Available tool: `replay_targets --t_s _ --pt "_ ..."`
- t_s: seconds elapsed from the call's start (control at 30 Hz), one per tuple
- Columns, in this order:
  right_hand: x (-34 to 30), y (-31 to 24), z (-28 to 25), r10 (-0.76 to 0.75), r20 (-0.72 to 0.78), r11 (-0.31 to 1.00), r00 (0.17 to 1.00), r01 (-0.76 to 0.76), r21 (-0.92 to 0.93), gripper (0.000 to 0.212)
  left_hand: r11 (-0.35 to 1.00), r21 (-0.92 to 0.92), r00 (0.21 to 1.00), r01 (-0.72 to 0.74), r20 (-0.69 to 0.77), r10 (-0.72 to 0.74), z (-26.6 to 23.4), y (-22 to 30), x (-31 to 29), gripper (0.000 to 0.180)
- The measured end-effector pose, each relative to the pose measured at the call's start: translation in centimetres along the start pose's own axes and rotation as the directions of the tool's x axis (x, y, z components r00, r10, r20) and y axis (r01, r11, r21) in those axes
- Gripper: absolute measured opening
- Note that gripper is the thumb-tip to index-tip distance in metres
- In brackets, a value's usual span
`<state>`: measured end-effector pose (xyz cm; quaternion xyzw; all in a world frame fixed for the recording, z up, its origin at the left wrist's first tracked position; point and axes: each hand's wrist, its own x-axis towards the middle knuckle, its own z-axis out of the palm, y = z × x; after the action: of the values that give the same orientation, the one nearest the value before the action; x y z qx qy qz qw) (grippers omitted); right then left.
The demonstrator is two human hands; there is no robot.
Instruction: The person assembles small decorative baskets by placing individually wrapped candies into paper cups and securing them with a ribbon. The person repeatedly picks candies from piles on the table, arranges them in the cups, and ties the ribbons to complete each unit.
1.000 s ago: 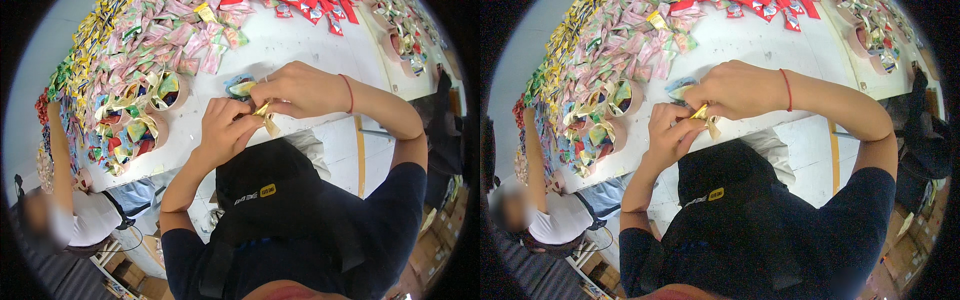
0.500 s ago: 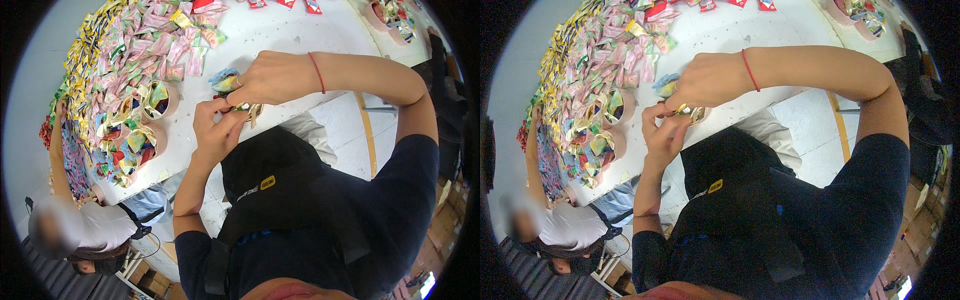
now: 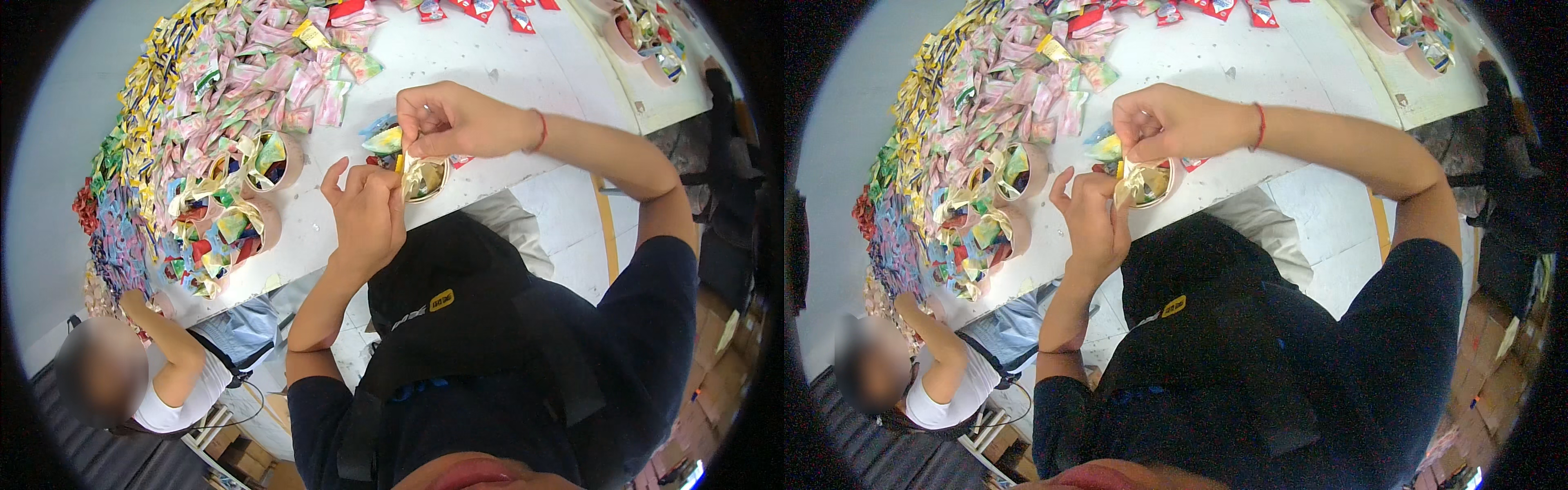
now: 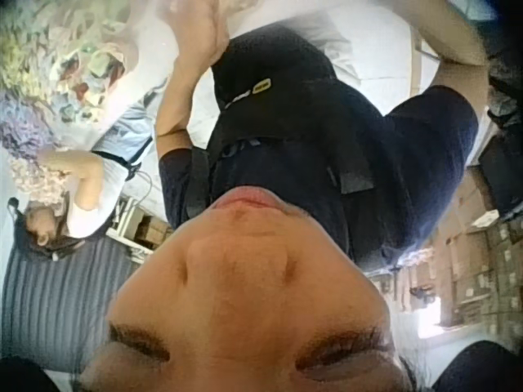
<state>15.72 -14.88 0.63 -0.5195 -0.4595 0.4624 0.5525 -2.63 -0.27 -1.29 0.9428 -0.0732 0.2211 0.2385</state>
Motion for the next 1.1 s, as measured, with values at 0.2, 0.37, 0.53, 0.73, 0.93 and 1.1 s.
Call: replay_targets --t_s 0.2,0.37,0.53,0.73,0.93,1.1 --pt "-1.3 0.5 0.8 -0.014 -0.23 0.971 0.973 -0.041 -0.236 0.017 0.976 -0.12 0.983 0.183 0.053 -0.178 -0.4 1.0 0.9 0.026" --pt "-1.2 0.4 1.1 0.028 -0.239 0.972 0.971 -0.082 -0.22 0.021 0.98 0.053 0.964 0.19 -0.202 -0.176 0.1 2.4 0.7 0.031" --pt "-1.2 0.6 1.5 -0.028 -0.306 0.999 0.952 0.038 0.026 0.021 0.916 -0.163 0.869 0.367 -0.29 -0.401 1.1 2.5 -1.0 0.031" --pt "-2.5 -0.4 2.0 -0.333 -0.292 0.818 0.897 0.121 -0.563 0.021 0.849 -0.371 0.9 0.376 -0.071 -0.429 0.6 2.0 -0.5 0.013" --pt "-6.3 0.6 4.9 -0.242 -0.348 0.658 0.906 -0.11 -0.745 0.115 0.77 -0.466 0.869 0.437 -0.004 -0.495 0.2 1.5 -0.4 0.008" --pt "-3.8 3.1 7.8 -0.314 -0.559 0.658 0.768 -0.248 -0.711 0.121 0.771 -0.468 0.857 0.432 -0.054 -0.513 -0.3 1.9 0.0 0.009"
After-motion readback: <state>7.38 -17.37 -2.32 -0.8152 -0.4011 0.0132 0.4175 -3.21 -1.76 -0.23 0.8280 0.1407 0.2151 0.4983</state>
